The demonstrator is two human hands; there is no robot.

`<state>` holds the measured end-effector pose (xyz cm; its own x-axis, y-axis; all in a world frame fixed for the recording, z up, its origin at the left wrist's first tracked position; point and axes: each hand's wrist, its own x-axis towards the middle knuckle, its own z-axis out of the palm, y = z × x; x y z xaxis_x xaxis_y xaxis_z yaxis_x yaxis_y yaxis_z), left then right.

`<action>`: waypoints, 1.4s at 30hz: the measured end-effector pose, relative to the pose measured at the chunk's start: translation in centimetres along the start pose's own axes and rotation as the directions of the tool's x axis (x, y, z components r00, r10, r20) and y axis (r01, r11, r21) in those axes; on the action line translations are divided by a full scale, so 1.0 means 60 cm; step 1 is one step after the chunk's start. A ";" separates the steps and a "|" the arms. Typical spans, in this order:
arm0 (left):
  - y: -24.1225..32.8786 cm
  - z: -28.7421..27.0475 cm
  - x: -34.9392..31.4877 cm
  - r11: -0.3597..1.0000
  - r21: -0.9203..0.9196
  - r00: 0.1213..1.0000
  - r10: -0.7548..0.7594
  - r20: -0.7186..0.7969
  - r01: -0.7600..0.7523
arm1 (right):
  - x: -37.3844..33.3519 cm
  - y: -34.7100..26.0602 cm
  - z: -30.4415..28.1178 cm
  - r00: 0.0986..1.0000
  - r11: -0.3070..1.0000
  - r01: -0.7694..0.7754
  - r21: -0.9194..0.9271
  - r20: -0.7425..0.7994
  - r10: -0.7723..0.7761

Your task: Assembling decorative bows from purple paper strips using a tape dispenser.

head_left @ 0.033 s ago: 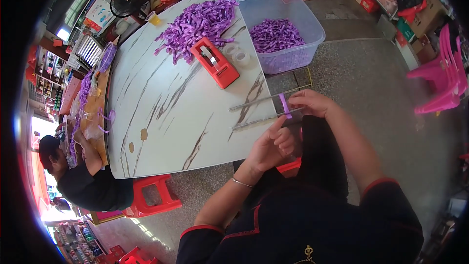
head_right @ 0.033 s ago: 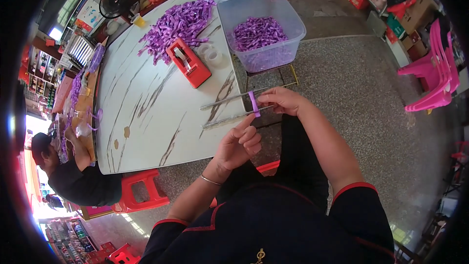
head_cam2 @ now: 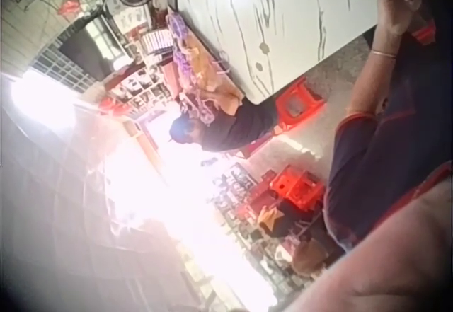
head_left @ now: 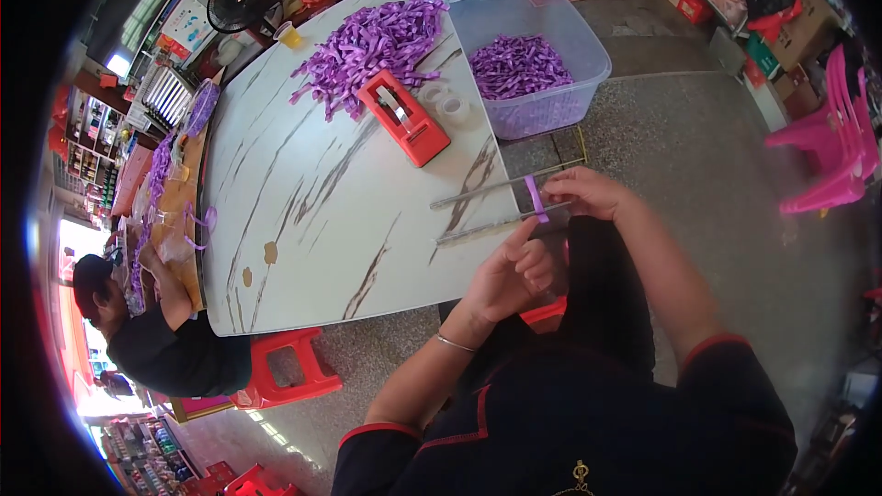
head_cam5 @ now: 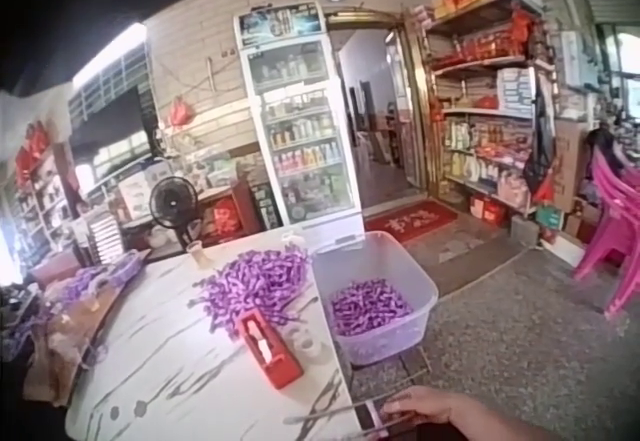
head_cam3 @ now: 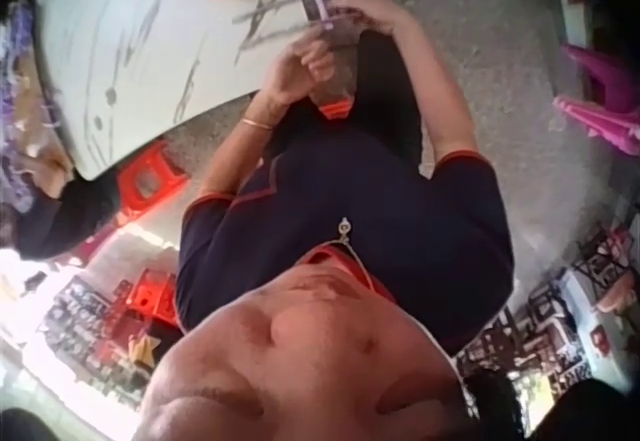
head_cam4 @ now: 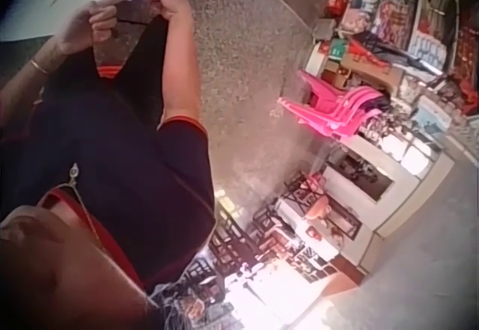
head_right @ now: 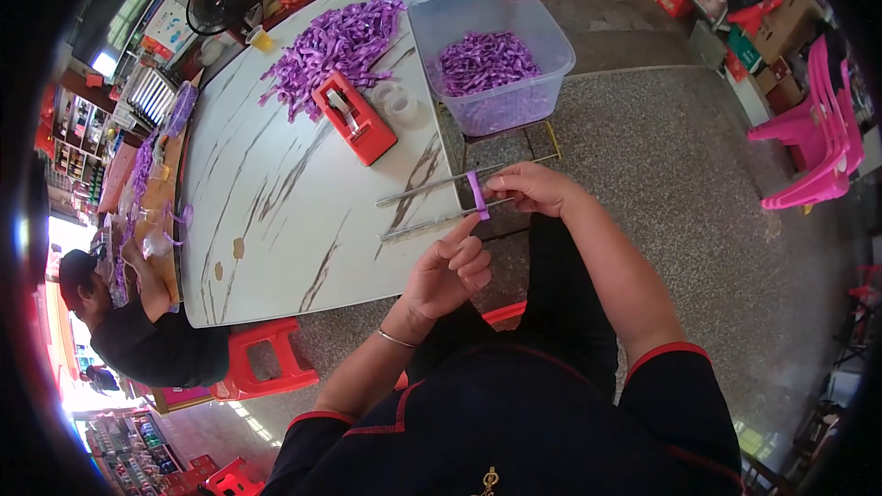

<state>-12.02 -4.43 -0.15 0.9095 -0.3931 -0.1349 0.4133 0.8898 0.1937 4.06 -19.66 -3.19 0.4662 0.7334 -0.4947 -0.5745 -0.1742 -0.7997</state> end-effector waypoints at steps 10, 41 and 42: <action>0.000 -0.001 0.000 1.000 -0.006 1.000 0.002 0.006 -0.002 | -0.048 -0.046 0.055 0.952 0.873 0.146 -0.465 -0.173 -0.252; 0.004 -0.003 0.004 1.000 0.011 0.999 -0.027 0.034 0.027 | 0.105 0.129 0.024 0.883 0.758 -0.060 0.650 0.389 -0.263; 0.003 -0.002 0.005 0.999 0.013 0.999 -0.031 0.035 0.030 | 0.108 0.131 0.021 0.881 0.765 -0.050 0.642 0.389 -0.270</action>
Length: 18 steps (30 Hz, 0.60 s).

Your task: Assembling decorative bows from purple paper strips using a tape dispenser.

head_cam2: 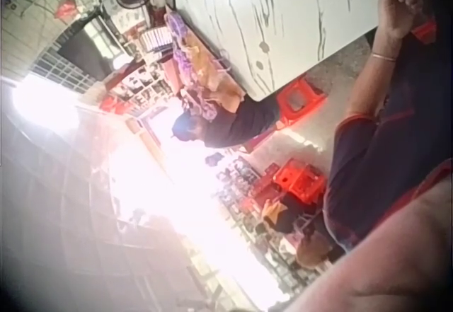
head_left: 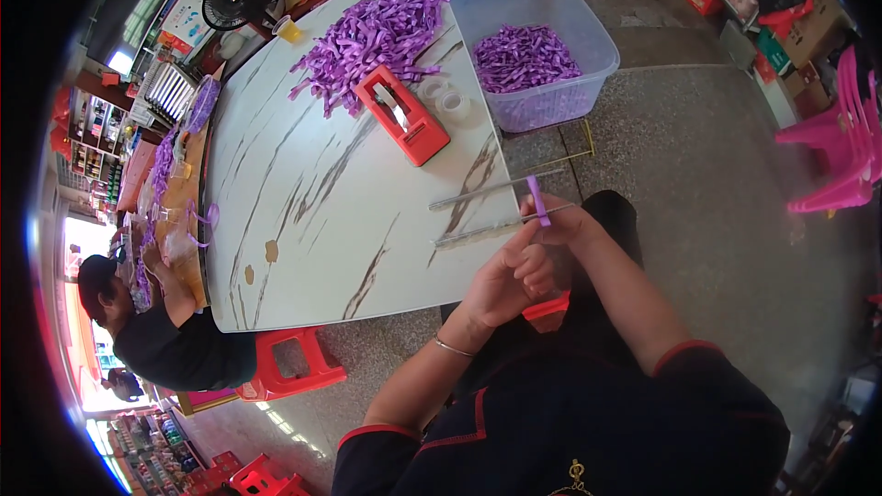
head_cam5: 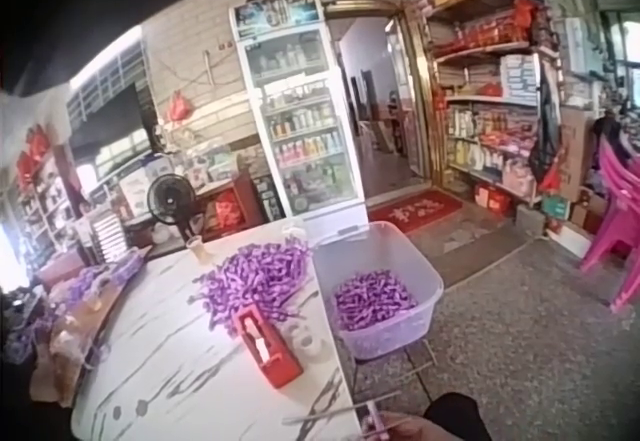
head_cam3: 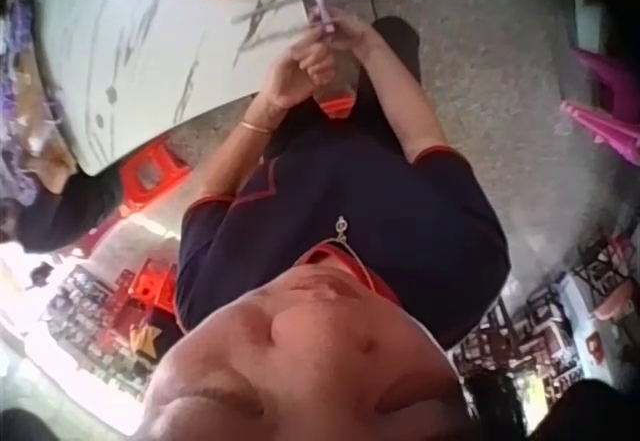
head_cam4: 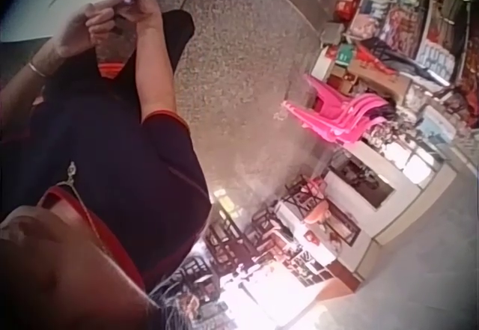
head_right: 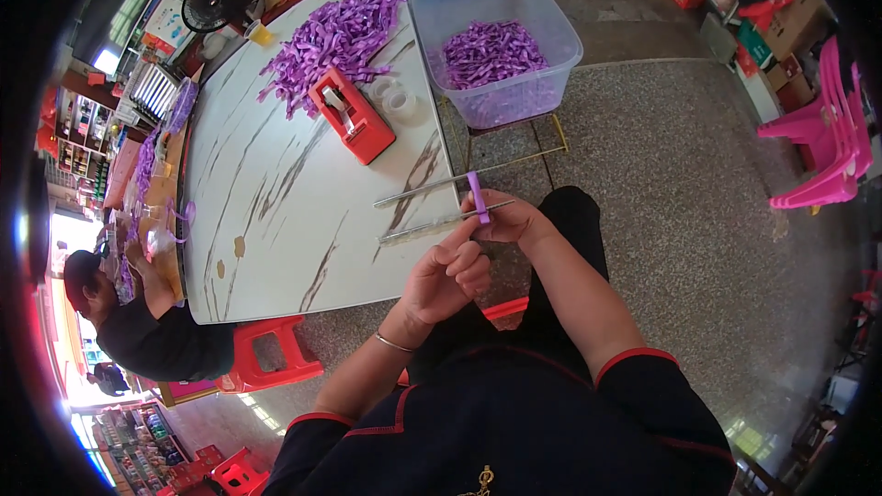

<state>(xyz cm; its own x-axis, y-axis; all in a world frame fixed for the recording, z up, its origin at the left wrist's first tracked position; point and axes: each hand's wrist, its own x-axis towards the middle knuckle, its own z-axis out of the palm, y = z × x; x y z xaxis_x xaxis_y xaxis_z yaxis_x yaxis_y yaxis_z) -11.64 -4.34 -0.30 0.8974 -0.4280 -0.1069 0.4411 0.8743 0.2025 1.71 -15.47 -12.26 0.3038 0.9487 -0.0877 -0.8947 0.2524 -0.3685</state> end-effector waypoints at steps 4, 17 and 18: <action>0.001 0.000 -0.005 1.000 -0.015 1.000 0.005 0.001 -0.005 | -0.009 -0.015 0.061 0.987 0.982 -0.044 -0.185 -0.162 0.014; -0.001 0.001 -0.004 1.000 -0.005 0.999 0.019 -0.031 -0.019 | -0.063 -0.039 0.261 0.538 -0.216 -0.422 -0.881 -0.052 -0.841; 0.000 0.002 -0.005 1.000 -0.002 1.000 0.018 -0.017 -0.018 | -0.057 -0.034 0.275 0.575 -0.330 -0.441 -0.835 0.019 -0.818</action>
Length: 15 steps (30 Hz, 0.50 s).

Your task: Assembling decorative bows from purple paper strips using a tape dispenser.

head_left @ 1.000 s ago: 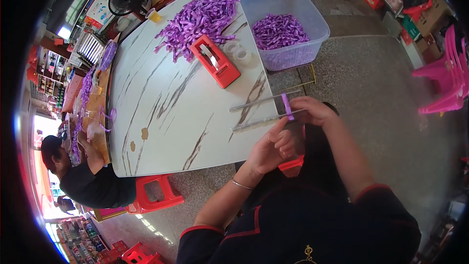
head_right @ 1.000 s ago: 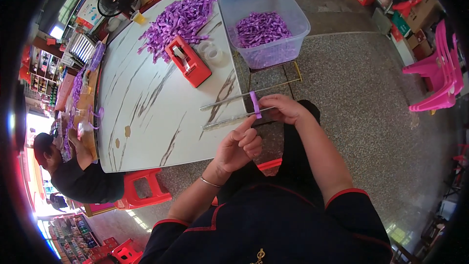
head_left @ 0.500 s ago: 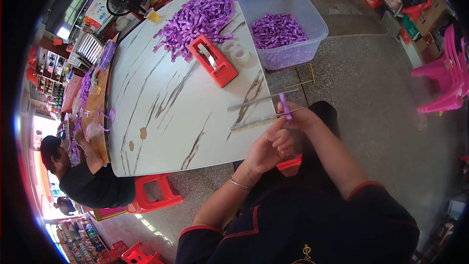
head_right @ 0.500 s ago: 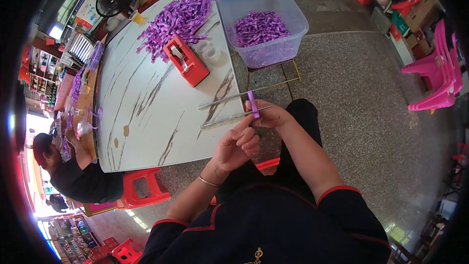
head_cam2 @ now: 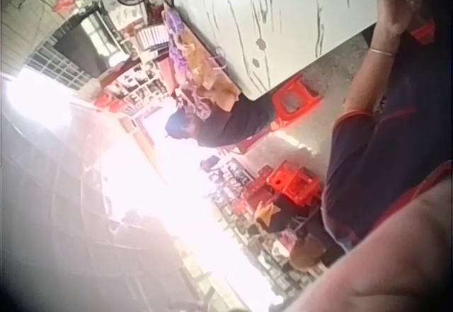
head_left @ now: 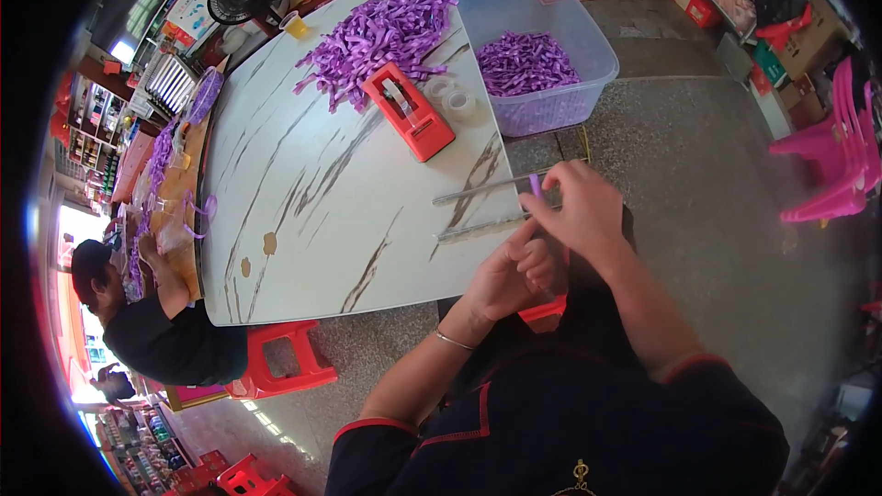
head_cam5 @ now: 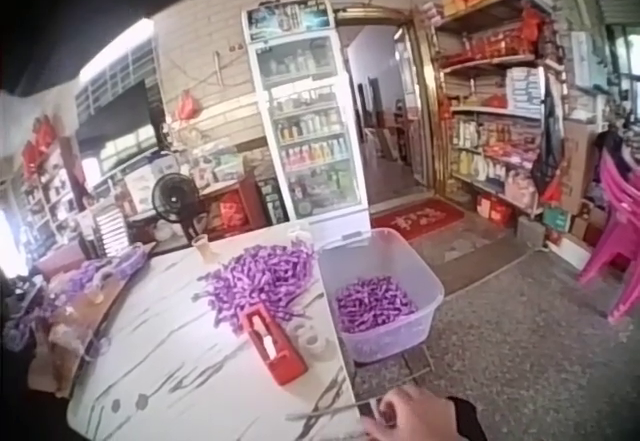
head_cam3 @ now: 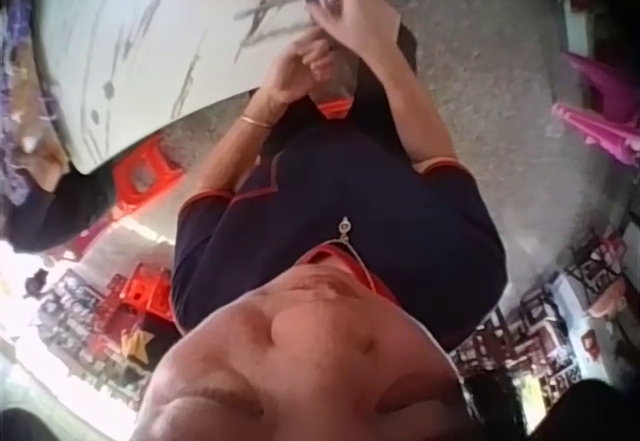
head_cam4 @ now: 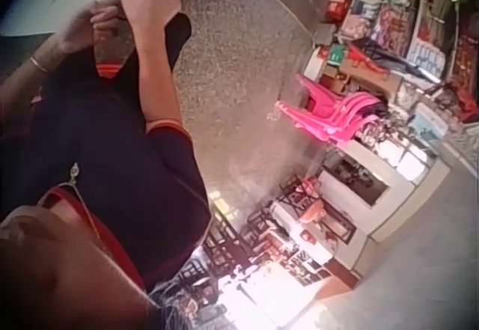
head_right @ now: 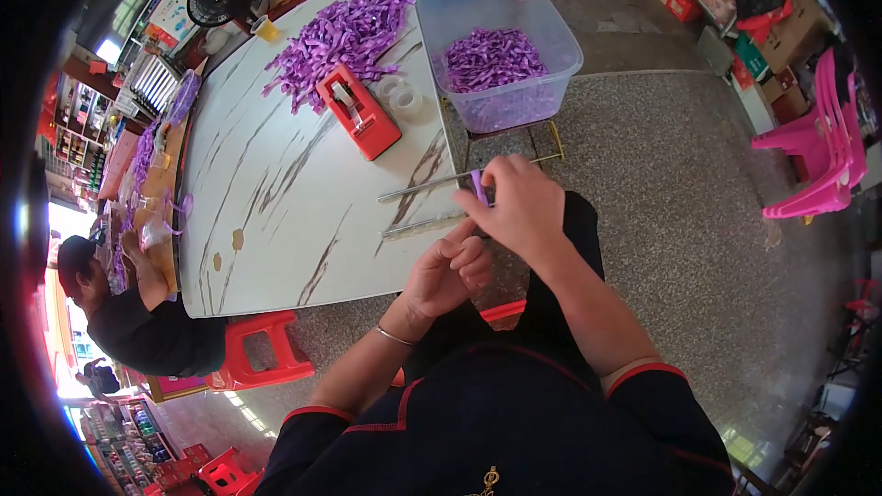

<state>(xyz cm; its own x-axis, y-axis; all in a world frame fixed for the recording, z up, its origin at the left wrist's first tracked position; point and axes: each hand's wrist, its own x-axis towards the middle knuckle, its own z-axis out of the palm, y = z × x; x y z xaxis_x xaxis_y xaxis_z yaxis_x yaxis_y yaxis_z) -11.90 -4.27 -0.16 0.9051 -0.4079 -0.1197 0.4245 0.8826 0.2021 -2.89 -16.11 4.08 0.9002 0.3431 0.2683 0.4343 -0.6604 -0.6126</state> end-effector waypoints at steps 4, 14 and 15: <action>-0.001 0.001 0.003 1.000 0.027 1.000 -0.011 0.012 0.010 | 0.002 0.008 0.017 0.994 0.979 0.100 -0.177 -0.016 -0.104; -0.002 0.002 0.001 1.000 0.016 1.000 0.000 0.001 0.000 | 0.007 0.056 0.004 0.982 0.984 -0.146 0.100 0.137 0.132; -0.001 0.002 0.001 1.000 0.025 1.000 -0.003 -0.002 0.003 | 0.005 0.054 0.002 0.997 0.995 -0.054 0.084 0.054 0.050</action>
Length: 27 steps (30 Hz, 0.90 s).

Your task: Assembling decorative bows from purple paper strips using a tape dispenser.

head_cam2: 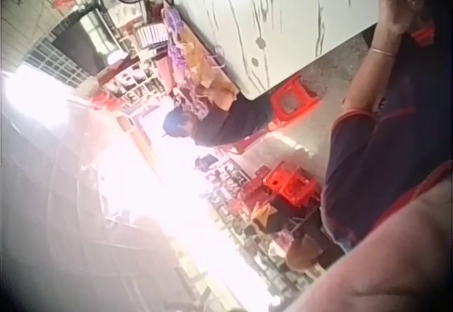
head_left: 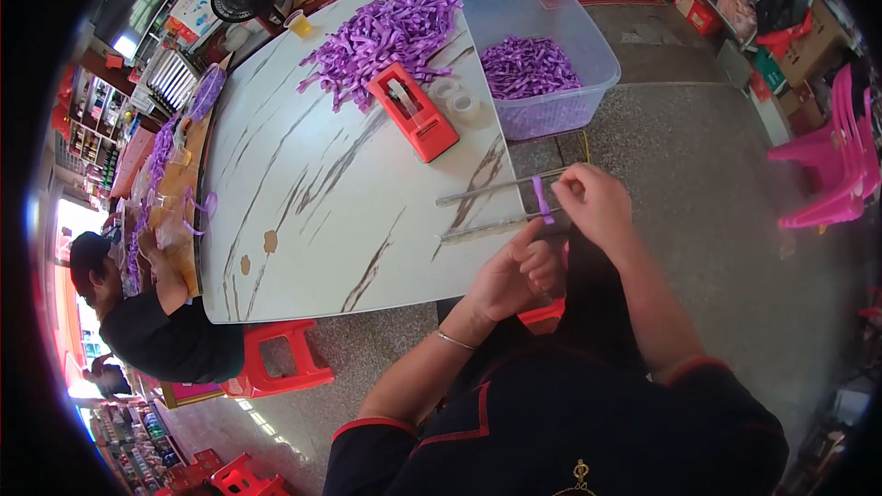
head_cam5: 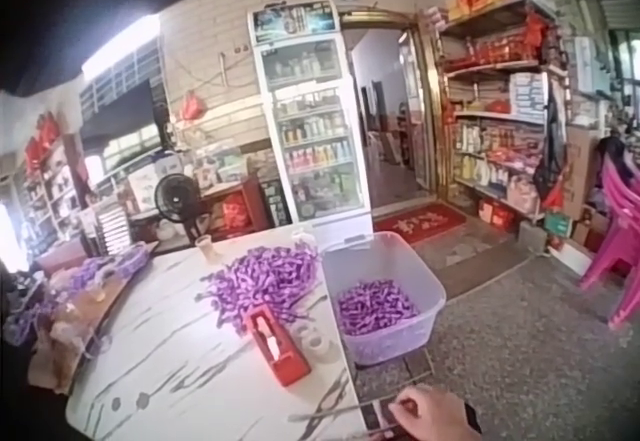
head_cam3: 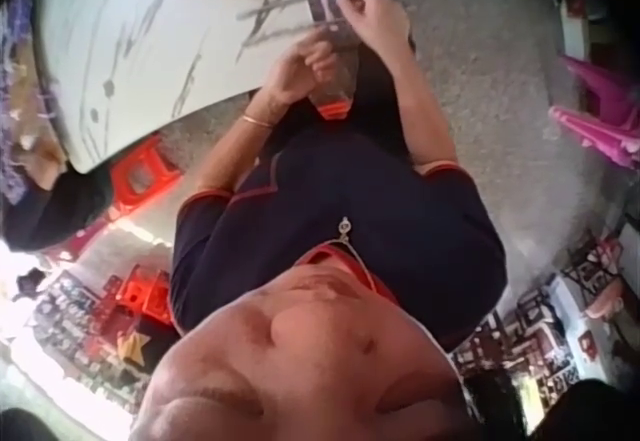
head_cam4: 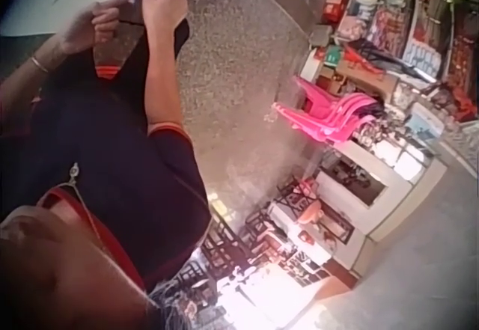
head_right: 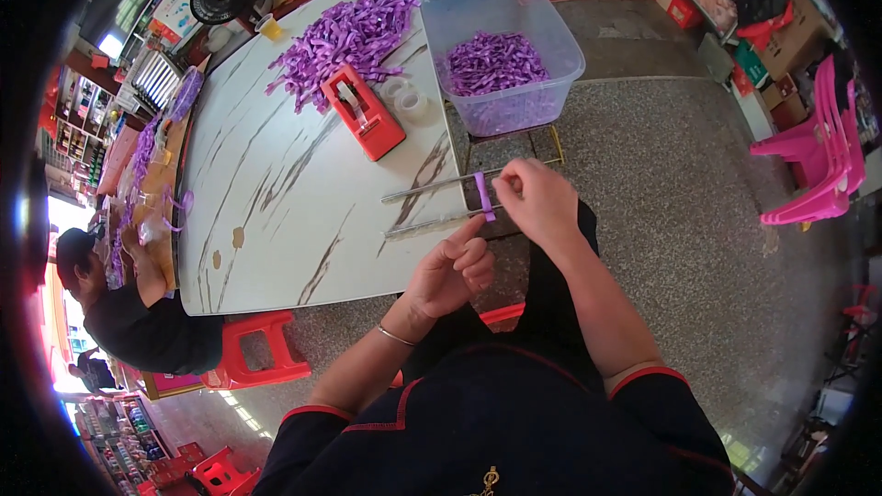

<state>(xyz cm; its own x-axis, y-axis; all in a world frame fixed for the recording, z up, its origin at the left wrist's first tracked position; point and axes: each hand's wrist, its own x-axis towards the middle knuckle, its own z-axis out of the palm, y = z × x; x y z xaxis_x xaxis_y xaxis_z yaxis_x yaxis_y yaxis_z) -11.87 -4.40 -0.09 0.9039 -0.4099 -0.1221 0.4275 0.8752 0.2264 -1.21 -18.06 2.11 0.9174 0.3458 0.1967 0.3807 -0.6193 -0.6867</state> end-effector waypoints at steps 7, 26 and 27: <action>0.003 0.007 -0.001 1.000 -0.003 1.000 -0.011 0.003 0.011 | 0.031 -0.042 -0.014 0.905 0.942 0.333 -0.043 0.296 -0.307; 0.001 -0.001 -0.002 1.000 -0.003 1.000 -0.001 -0.014 0.000 | 0.139 -0.045 -0.038 0.491 0.677 0.736 -0.028 0.710 -0.504; 0.001 -0.001 -0.002 1.000 -0.003 1.000 -0.002 -0.012 0.002 | 0.139 -0.039 -0.040 0.489 0.675 0.738 0.004 0.685 -0.539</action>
<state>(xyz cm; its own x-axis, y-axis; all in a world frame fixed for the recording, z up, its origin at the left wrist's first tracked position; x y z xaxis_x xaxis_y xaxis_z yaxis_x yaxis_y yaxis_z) -11.93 -4.28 -0.13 0.9030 -0.4082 -0.1340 0.4288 0.8753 0.2234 5.80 -15.42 7.03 0.1643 0.9863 -0.0127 0.9334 -0.1597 -0.3213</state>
